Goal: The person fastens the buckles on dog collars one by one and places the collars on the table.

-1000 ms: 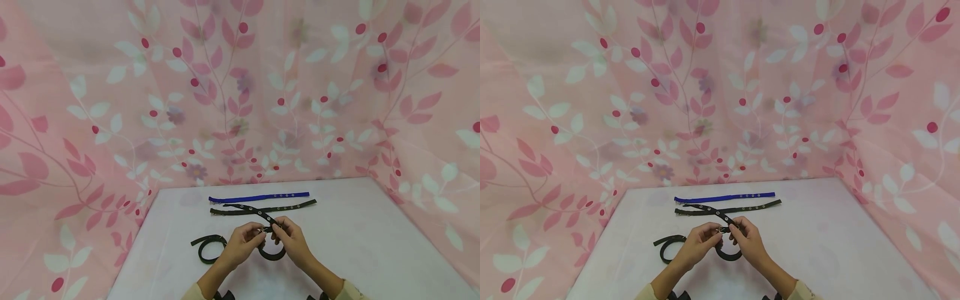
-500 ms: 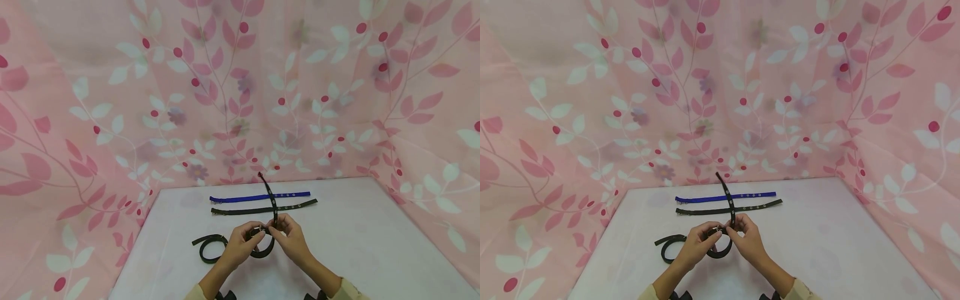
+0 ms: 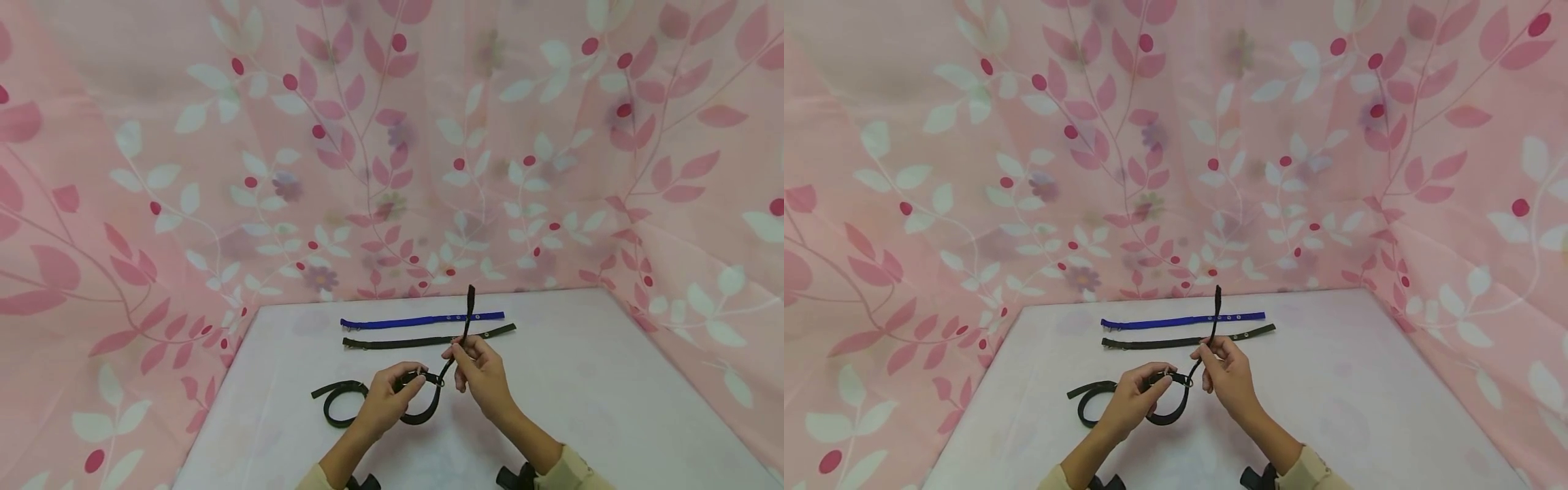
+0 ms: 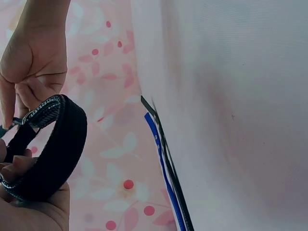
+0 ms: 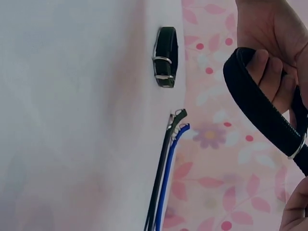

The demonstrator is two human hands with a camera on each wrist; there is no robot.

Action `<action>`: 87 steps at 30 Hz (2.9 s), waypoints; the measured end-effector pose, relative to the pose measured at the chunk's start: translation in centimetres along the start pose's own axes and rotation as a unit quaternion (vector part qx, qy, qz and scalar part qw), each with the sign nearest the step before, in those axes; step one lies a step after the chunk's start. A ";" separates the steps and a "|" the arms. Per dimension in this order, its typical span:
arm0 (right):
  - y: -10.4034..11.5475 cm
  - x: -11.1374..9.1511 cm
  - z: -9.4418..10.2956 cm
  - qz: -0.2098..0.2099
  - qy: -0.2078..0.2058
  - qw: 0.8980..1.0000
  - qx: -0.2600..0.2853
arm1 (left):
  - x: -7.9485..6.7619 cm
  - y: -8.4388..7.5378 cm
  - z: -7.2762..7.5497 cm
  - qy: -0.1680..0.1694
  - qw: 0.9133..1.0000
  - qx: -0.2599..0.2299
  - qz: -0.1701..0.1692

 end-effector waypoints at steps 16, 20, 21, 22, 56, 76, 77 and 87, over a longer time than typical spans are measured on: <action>1.2 0.6 -0.1 0.019 0.042 0.998 0.039 | -0.3 -0.5 -0.2 0.020 0.999 0.019 -0.029; 0.9 0.3 0.0 0.010 0.029 0.999 0.038 | -0.4 -0.5 0.0 0.012 1.000 0.000 -0.019; 0.8 0.3 0.0 0.011 0.021 0.999 0.036 | -0.4 -0.5 0.1 0.009 1.000 -0.008 -0.016; 0.8 0.3 0.1 0.014 0.014 0.999 0.034 | -0.5 -0.5 0.1 0.005 1.000 -0.017 -0.012; 2.8 -0.5 -0.7 0.135 0.135 0.948 -0.253 | -0.8 -1.6 2.1 -0.095 0.980 -0.173 -0.002; 1.0 -0.6 -1.3 0.135 0.181 0.950 -0.215 | -0.6 -1.0 1.5 -0.066 0.988 -0.141 0.000; 1.1 -0.6 -1.3 0.132 0.180 0.951 -0.215 | -0.5 -0.9 1.5 -0.064 0.989 -0.136 -0.002; 1.4 -0.6 -2.1 0.127 0.161 0.954 -0.218 | -0.4 -0.6 1.0 -0.044 0.990 -0.130 -0.034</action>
Point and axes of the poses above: each hand's wrist, its own x-axis towards the middle knuckle, its own z-axis out of the back of the hand, y = z × x, the point moved 2 cm from there along x, towards the middle knuckle, and after that the axes turned 15 degrees about y, right-handed, at the moved point
